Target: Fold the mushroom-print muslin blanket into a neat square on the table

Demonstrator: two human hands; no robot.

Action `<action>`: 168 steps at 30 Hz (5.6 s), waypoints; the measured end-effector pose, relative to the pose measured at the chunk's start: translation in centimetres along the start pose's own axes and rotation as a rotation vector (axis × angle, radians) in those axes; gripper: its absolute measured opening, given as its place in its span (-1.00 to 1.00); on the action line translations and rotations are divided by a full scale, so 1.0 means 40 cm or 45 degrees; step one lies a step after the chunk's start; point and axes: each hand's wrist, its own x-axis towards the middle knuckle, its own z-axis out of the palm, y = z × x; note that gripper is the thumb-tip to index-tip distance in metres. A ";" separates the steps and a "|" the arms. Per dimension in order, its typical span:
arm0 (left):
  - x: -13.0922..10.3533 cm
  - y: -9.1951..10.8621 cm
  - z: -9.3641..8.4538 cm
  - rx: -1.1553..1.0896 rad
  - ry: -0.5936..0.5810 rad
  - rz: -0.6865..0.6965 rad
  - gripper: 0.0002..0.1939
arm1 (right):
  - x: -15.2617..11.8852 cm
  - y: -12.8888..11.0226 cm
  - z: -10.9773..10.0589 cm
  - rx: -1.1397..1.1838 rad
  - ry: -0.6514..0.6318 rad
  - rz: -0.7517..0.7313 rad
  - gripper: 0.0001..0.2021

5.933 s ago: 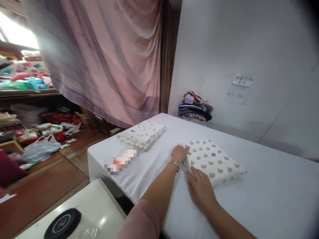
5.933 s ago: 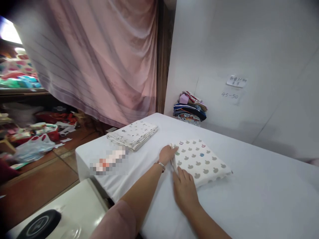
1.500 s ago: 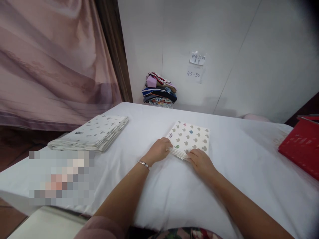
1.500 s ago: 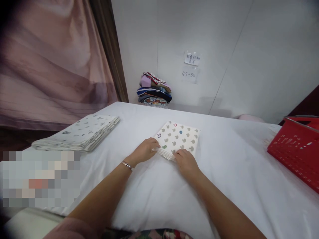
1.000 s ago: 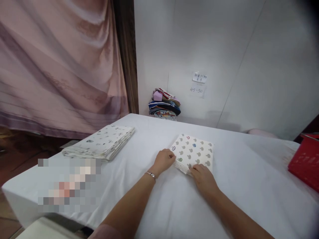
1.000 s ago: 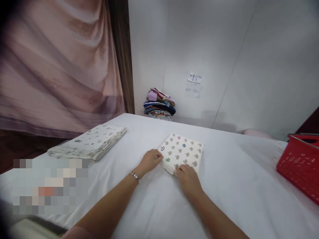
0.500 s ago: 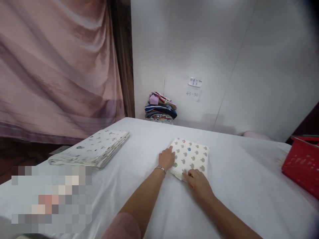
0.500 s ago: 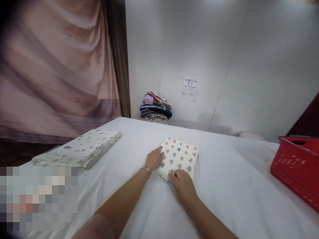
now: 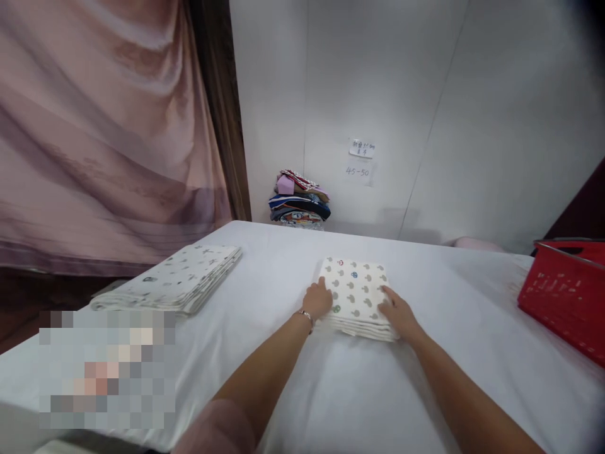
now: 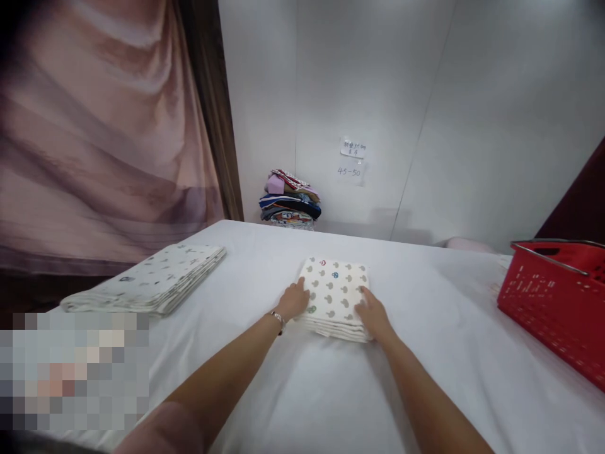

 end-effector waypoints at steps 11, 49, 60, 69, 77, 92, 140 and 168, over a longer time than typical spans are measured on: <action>-0.186 0.029 0.074 -0.109 0.060 0.141 -0.37 | 0.076 -0.027 -0.088 -0.838 -0.041 -0.468 -0.49; 0.143 -0.079 0.035 -0.299 0.302 0.111 -0.76 | 0.173 -0.184 0.205 -0.888 -0.403 -0.647 -0.54; 0.171 -0.100 0.045 -0.539 0.286 0.183 -0.72 | 0.269 -0.203 0.206 -0.783 -0.437 -0.652 -0.55; 0.172 -0.103 0.044 -0.406 0.349 0.213 -0.70 | 0.276 -0.185 0.228 -0.780 -0.347 -0.705 -0.57; 0.177 -0.118 0.032 -0.485 0.244 0.309 -0.65 | 0.274 -0.175 0.235 -0.800 -0.333 -0.712 -0.57; 0.178 -0.094 0.049 -0.434 0.371 0.217 -0.79 | 0.275 -0.168 0.238 -0.768 -0.314 -0.743 -0.60; 0.196 -0.079 0.060 -0.472 0.359 0.099 -0.89 | 0.252 -0.180 0.243 -0.846 -0.339 -0.766 -0.58; 0.195 -0.110 0.035 -0.590 0.375 0.167 -0.91 | 0.256 -0.165 0.205 -0.869 -0.310 -0.645 -0.50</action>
